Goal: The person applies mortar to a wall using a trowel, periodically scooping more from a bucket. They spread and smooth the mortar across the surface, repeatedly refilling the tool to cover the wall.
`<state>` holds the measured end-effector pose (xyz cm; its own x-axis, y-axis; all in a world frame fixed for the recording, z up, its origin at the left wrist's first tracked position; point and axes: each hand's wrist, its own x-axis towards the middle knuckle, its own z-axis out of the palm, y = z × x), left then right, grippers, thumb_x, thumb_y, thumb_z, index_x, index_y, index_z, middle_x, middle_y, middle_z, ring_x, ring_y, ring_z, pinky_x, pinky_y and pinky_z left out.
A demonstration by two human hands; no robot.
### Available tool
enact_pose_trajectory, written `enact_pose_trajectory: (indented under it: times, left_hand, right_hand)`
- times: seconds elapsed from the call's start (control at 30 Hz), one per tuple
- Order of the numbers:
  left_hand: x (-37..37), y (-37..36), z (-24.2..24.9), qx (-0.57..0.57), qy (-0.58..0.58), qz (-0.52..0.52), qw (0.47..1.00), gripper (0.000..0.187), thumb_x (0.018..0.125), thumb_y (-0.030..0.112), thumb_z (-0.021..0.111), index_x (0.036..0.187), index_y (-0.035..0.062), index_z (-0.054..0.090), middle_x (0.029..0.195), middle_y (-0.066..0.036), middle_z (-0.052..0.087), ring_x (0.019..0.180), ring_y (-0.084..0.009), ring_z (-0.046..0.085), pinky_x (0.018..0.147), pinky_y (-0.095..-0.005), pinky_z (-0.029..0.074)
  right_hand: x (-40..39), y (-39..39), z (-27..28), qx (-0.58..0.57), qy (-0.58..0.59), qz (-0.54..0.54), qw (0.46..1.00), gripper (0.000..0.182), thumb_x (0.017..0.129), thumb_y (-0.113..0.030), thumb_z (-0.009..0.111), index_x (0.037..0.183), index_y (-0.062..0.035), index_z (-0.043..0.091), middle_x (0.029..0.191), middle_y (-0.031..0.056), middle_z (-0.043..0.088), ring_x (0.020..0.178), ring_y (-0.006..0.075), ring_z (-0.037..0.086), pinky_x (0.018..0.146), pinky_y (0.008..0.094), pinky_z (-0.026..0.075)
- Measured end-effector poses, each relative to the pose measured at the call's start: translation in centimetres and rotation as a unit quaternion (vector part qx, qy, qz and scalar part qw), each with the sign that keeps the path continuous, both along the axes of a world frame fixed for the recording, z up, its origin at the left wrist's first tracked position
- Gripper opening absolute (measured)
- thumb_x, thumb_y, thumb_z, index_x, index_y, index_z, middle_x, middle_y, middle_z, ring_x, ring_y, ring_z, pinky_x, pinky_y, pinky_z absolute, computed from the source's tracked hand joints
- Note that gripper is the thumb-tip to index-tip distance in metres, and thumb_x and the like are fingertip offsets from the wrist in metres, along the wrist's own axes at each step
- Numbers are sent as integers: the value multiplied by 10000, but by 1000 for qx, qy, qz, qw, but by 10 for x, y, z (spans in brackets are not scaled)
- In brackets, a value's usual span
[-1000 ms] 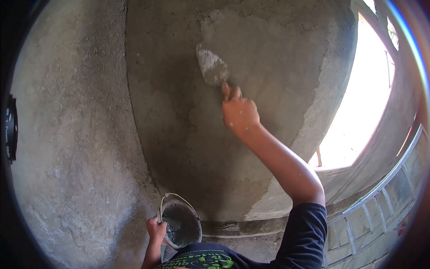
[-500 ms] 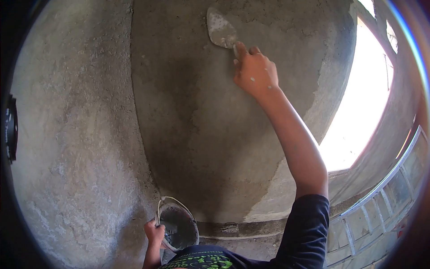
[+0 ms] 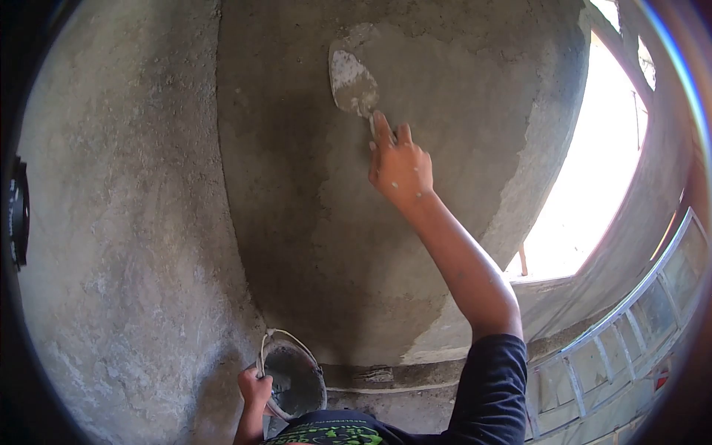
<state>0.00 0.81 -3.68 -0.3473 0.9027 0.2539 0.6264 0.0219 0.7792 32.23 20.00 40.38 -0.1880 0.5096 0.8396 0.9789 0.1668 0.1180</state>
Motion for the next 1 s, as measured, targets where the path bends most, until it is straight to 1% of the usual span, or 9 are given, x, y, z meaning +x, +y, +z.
enact_pose_trajectory:
  times: [0.33,0.43,0.5,0.7,0.77,0.87,0.9,0.97,1.0]
  left_hand:
    - [-7,5,-6,-4,-11,-58,998,207,607,161,659,582,-21,564,572,-217,582,564,-429,589,557,-500,435]
    - [-17,2,1,-36,5,-73,997,224,603,170,661,576,-21,547,568,-226,565,554,-436,572,551,-505,425]
    - [-22,0,3,-45,-9,-78,996,234,604,176,662,580,-20,538,567,-233,554,547,-432,563,551,-509,421]
    - [-31,20,11,18,-20,-105,994,171,652,151,681,674,-9,625,638,-214,605,622,-401,618,592,-482,465]
    - [-29,28,22,23,-91,-105,990,214,674,104,673,851,-12,703,645,-161,627,577,-242,606,583,-401,469]
    - [-20,38,27,18,-147,-63,987,149,694,81,665,800,-22,684,617,-115,615,581,-141,553,561,-379,429]
    - [-17,38,39,-17,-142,-57,988,137,703,75,662,792,-26,680,626,-128,628,586,-139,571,568,-366,443]
    - [-15,47,47,-53,-131,-50,989,125,711,69,660,784,-31,676,634,-140,642,592,-137,590,576,-352,457]
    - [-14,49,45,-43,-155,-41,986,87,709,55,644,726,-29,629,595,-102,586,583,-105,529,552,-340,416]
  right_hand:
    - [-46,22,-81,-148,31,-68,986,884,828,-127,663,1590,-67,219,1374,308,470,884,408,715,736,466,599]
    - [-47,-2,-128,-203,42,-62,976,835,848,-138,653,1578,-91,252,1330,322,498,890,427,707,731,474,594]
    - [-39,-27,-160,-157,70,-12,985,698,895,-134,608,1541,-139,345,1168,247,586,807,437,687,683,508,574]
    - [-9,-106,-246,-196,164,77,964,578,891,-121,637,1450,-144,491,1155,143,663,898,383,691,724,483,560]
    - [-6,-136,-275,-271,206,84,936,503,881,-105,701,1362,-110,552,1046,148,680,890,325,700,732,439,557]
    - [11,-179,-335,-475,418,190,750,420,848,-151,824,1178,-24,598,839,84,668,732,139,628,668,329,535]
    - [13,-196,-352,-502,423,185,732,420,848,-151,824,1178,-24,598,839,84,668,732,139,628,668,329,535]
    - [14,-218,-376,-606,564,200,524,361,876,-198,802,1124,-7,621,784,38,651,669,107,604,610,280,509]
    - [16,-228,-400,-618,572,206,498,308,926,-270,752,1062,-22,631,774,14,622,643,71,573,539,240,453]
